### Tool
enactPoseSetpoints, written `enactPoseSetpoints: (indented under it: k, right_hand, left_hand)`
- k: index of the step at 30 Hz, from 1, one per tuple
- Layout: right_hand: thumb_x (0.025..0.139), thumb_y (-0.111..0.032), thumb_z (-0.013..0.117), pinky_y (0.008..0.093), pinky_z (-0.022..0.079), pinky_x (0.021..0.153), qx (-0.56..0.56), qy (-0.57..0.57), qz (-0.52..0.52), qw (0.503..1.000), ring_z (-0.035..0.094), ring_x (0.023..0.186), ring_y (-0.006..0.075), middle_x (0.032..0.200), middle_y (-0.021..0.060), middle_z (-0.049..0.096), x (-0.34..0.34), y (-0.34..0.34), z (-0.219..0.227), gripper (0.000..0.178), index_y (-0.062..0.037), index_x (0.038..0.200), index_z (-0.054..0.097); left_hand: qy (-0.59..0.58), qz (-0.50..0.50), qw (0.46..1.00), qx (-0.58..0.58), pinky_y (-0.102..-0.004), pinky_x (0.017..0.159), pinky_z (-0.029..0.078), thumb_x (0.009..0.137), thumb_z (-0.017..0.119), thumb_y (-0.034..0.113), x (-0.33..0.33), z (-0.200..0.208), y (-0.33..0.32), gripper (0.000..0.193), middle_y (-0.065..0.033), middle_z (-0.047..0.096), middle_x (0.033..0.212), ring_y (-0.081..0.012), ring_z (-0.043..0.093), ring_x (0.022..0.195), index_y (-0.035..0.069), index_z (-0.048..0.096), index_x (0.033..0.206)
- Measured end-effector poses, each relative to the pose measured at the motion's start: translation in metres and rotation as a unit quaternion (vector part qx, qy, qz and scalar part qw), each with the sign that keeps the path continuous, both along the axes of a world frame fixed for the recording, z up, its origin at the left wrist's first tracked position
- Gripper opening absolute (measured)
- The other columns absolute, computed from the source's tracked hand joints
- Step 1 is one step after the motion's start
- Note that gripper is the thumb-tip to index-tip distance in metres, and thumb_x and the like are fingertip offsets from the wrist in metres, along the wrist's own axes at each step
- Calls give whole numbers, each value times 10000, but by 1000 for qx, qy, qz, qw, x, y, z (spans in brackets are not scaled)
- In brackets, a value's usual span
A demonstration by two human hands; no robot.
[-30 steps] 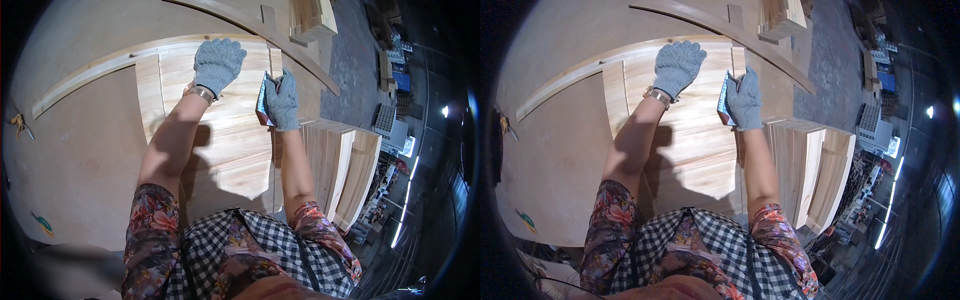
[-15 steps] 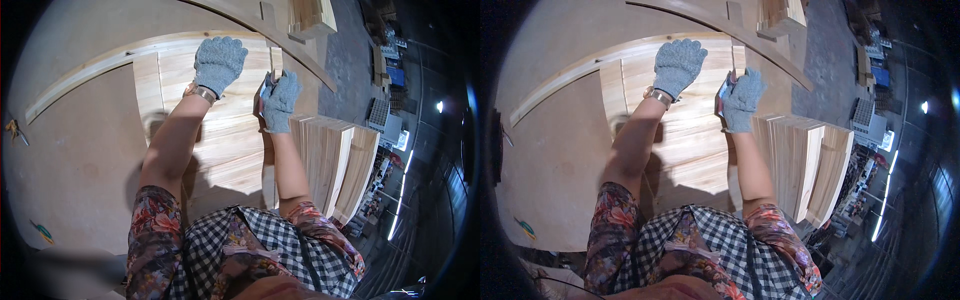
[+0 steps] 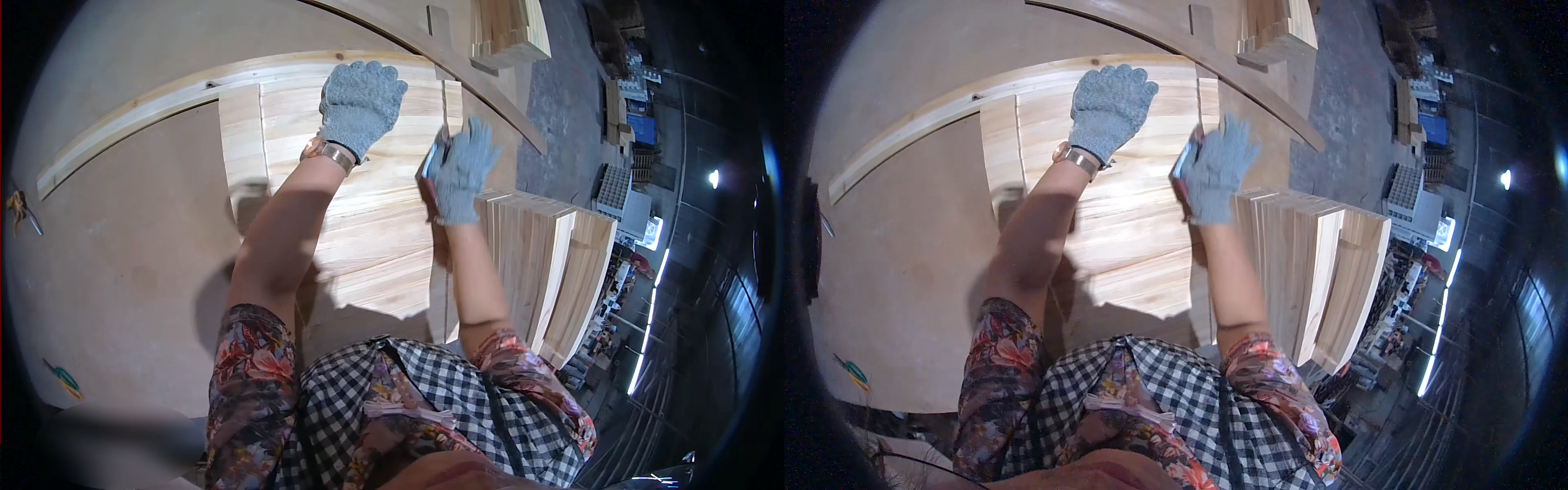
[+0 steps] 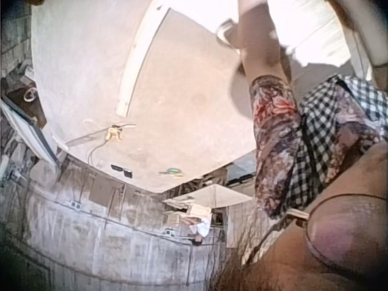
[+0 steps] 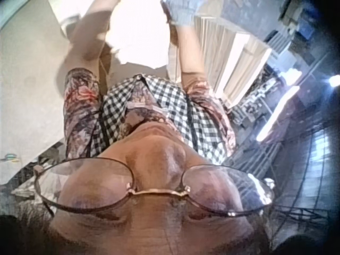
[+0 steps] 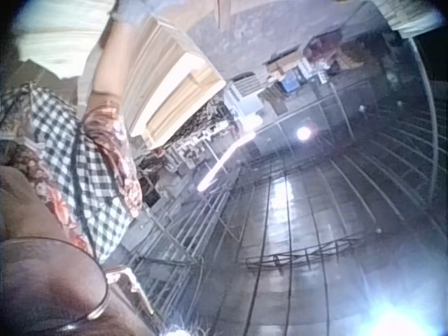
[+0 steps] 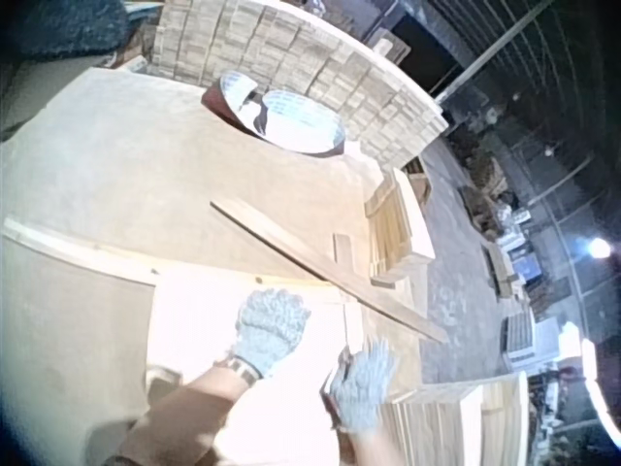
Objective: Sanding the surface and edges of a wooden panel using a hand-held sanding block.
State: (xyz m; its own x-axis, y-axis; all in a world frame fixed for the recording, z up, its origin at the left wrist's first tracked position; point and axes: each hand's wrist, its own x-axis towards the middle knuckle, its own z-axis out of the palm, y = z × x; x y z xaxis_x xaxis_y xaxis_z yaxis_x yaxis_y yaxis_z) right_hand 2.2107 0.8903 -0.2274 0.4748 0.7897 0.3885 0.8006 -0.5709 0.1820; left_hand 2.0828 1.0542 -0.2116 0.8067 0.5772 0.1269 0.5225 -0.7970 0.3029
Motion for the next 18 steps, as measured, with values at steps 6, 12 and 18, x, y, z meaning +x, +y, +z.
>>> enactPoseSetpoints:
  k: [6, 12, 18]
  right_hand:
    - [888, -288, 574, 628, 315, 1003, 64, 57, 72, 994, 478, 1214, 421, 1254, 233, 555, 34, 78, 16, 297, -12, 982, 629]
    - [924, -303, 588, 659, 310, 1023, 28, 17, 8, 999, 510, 1192, 430, 1256, 246, 566, -9, -5, 13, 304, -4, 976, 605]
    - [908, -287, 593, 644, 312, 1014, 69, 36, 78, 994, 514, 1180, 422, 1224, 241, 571, 41, 53, -5, 274, -16, 946, 599]
  left_hand:
    - [-23, -5, 1000, 1, -451, 790, 509, 967, 467, 320, 4, 2, 0, 277, -111, 641, 1000, -274, 632, 945, 132, 657, 1040]
    - [-1, 14, 1000, -19, -451, 813, 504, 974, 458, 332, 5, 5, -2, 307, -120, 647, 988, -281, 634, 946, 112, 655, 1056]
    - [-21, 26, 998, -49, -463, 819, 503, 976, 454, 347, 8, 2, -2, 322, -130, 654, 1013, -288, 636, 961, 108, 656, 1050]
